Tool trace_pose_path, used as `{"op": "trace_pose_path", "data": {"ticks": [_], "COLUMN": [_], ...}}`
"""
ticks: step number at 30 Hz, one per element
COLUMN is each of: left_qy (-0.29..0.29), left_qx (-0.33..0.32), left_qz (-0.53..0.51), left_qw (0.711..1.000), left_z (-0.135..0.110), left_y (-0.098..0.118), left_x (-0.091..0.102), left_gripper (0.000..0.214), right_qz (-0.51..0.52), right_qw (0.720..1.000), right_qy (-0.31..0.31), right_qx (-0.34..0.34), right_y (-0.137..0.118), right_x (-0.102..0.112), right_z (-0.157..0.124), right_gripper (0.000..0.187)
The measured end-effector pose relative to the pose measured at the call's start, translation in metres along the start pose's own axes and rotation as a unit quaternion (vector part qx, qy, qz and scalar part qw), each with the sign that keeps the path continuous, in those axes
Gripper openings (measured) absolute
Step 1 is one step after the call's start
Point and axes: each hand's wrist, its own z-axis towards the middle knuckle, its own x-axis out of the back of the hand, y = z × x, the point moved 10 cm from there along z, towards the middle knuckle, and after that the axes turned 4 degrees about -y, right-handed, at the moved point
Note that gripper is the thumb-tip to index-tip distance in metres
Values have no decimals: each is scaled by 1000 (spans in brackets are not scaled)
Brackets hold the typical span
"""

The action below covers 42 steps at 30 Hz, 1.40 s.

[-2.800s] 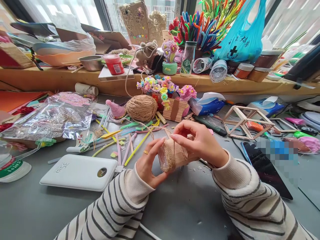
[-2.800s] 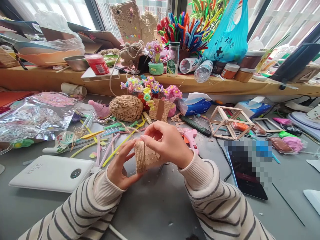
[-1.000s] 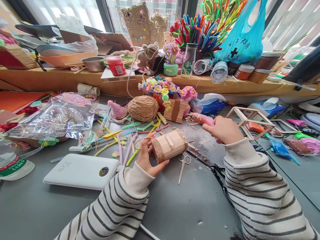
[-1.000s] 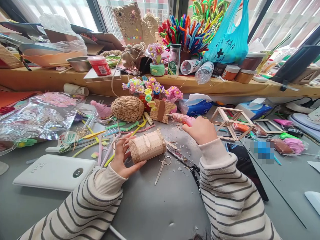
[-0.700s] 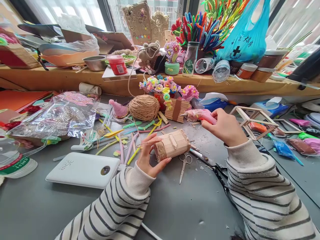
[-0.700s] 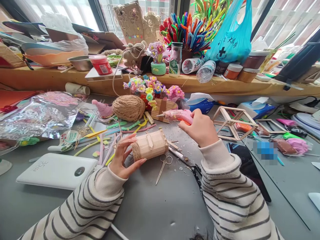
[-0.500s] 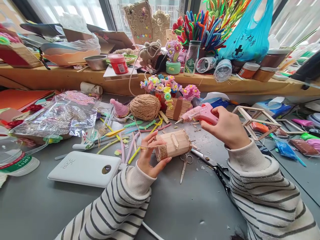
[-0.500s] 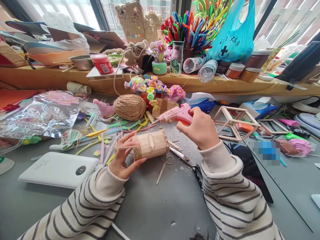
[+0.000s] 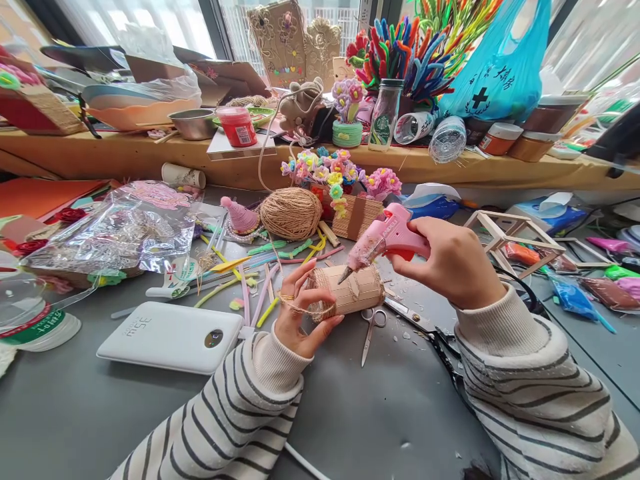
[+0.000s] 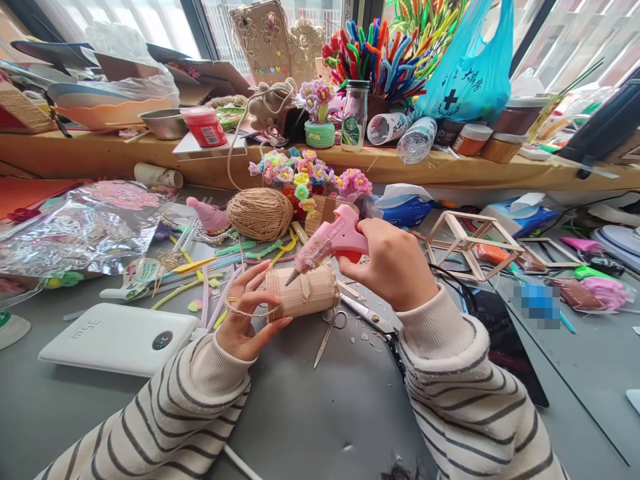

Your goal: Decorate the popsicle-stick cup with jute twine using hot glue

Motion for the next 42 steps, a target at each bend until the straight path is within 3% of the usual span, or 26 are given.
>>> {"op": "trace_pose_path", "data": {"ticks": [5,11,18,42], "left_qy": [28,-19,-20,-13], "left_qx": [15,10,3,23], "left_qz": [-41,-25,-5,-13], "left_qw": [999,999,1000,1000], "left_z": [-2,-1,0,-2], "left_y": [-4,-3,-1,-7], "left_x": [3,-1,-1,-1], "left_gripper": [24,27,29,26], "right_qz": [-5,-2,-6,-5], "right_qw": [1000,998,998,996], "right_qy": [12,29,23,24], "right_qx": [27,51,61,83], "right_y": [-7,-11,-15,-17], "right_x": [1,1,0,-2], "right_z": [-1,-4,-4,-3], "right_gripper": [22,22,27,18]}}
